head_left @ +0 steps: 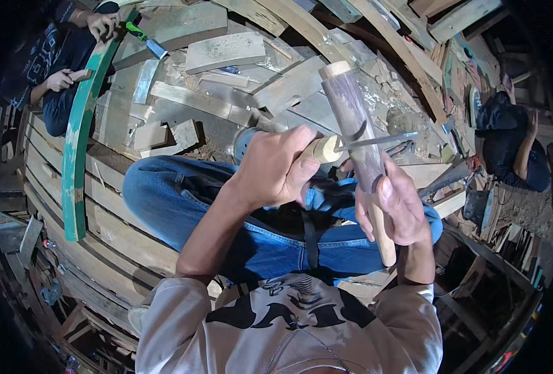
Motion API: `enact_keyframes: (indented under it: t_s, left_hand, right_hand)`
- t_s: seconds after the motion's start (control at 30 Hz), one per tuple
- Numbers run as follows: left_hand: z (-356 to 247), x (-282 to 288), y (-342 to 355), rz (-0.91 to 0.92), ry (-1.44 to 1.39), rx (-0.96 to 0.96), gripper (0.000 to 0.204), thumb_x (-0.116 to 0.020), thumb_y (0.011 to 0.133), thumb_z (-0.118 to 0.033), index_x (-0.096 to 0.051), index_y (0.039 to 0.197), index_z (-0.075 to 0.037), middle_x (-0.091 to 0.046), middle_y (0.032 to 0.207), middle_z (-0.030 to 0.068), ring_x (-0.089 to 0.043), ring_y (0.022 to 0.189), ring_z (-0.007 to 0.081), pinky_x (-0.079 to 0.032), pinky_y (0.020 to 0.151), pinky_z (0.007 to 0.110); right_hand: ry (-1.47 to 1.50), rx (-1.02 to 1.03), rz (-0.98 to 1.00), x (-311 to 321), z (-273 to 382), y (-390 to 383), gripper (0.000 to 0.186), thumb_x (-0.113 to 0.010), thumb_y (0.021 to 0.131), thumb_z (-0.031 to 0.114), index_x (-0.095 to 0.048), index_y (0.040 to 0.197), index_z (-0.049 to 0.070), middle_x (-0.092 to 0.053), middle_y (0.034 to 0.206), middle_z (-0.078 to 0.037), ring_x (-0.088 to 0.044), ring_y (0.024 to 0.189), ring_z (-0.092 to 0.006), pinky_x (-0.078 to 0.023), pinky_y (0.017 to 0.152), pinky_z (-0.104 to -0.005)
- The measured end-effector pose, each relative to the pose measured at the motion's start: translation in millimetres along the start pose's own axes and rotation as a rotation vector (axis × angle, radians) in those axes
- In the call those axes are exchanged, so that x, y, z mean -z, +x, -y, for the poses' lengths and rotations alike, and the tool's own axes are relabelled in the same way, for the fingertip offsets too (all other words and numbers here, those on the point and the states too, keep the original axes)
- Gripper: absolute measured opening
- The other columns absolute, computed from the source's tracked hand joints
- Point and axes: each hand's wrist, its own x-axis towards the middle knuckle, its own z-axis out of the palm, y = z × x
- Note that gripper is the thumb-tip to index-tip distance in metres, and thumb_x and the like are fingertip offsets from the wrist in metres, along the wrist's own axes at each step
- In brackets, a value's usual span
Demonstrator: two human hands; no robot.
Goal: The person shapes a wooden handle by rubbing it with a sanding block and using a chisel to carve the end.
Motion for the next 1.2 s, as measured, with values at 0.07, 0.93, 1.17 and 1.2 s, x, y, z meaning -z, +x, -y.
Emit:
enact_keyframes:
  t_s: [0.07,0.93,1.17,1.2]
  left_hand:
    - [-0.6,-0.4,1.0,-0.023,0.008,0.025,0.059,-0.036,0.093,-0.052,-0.057,0.101,0.003,-0.061,0.075,0.0184,-0.062,0.067,0.0348,-0.047,0.058,0.037]
    - [5.3,-1.5,1.1,-0.089,0.133,-0.053,0.025,-0.057,0.086,-0.027,-0.053,0.088,-0.002,-0.058,0.065,0.0137,-0.060,0.059,0.0324,-0.046,0.051,0.039]
    - [4.0,-2.7,1.4,-0.062,0.120,-0.139,0.026,-0.058,0.086,-0.028,-0.050,0.087,-0.003,-0.057,0.067,0.0119,-0.058,0.057,0.0318,-0.044,0.049,0.039]
    - [3.5,-3.1,0.7,-0.062,0.120,-0.137,0.026,-0.058,0.086,-0.028,-0.050,0.087,-0.003,-0.057,0.067,0.0119,-0.058,0.057,0.0318,-0.044,0.049,0.039]
  right_hand:
    - [-0.130,0.033,-0.015,0.7,-0.3,-2.4,0.040,-0.038,0.100,0.024,-0.037,0.127,-0.005,-0.049,0.052,-0.001,-0.046,0.037,-0.0094,-0.036,0.036,-0.0221]
    - [-1.300,0.092,-0.297,-23.3,22.7,3.2,0.047,-0.061,0.088,0.016,-0.044,0.124,-0.009,-0.049,0.048,-0.011,-0.051,0.040,-0.0269,-0.040,0.046,-0.0340]
    - [-1.356,0.186,-0.308,-23.2,22.1,1.8,0.046,-0.063,0.086,0.014,-0.047,0.121,-0.009,-0.046,0.045,-0.006,-0.046,0.035,-0.0220,-0.038,0.043,-0.0301]
    - [-1.356,0.184,-0.306,-22.8,22.6,4.5,0.046,-0.063,0.086,0.014,-0.047,0.121,-0.009,-0.046,0.045,-0.006,-0.046,0.035,-0.0220,-0.038,0.043,-0.0301]
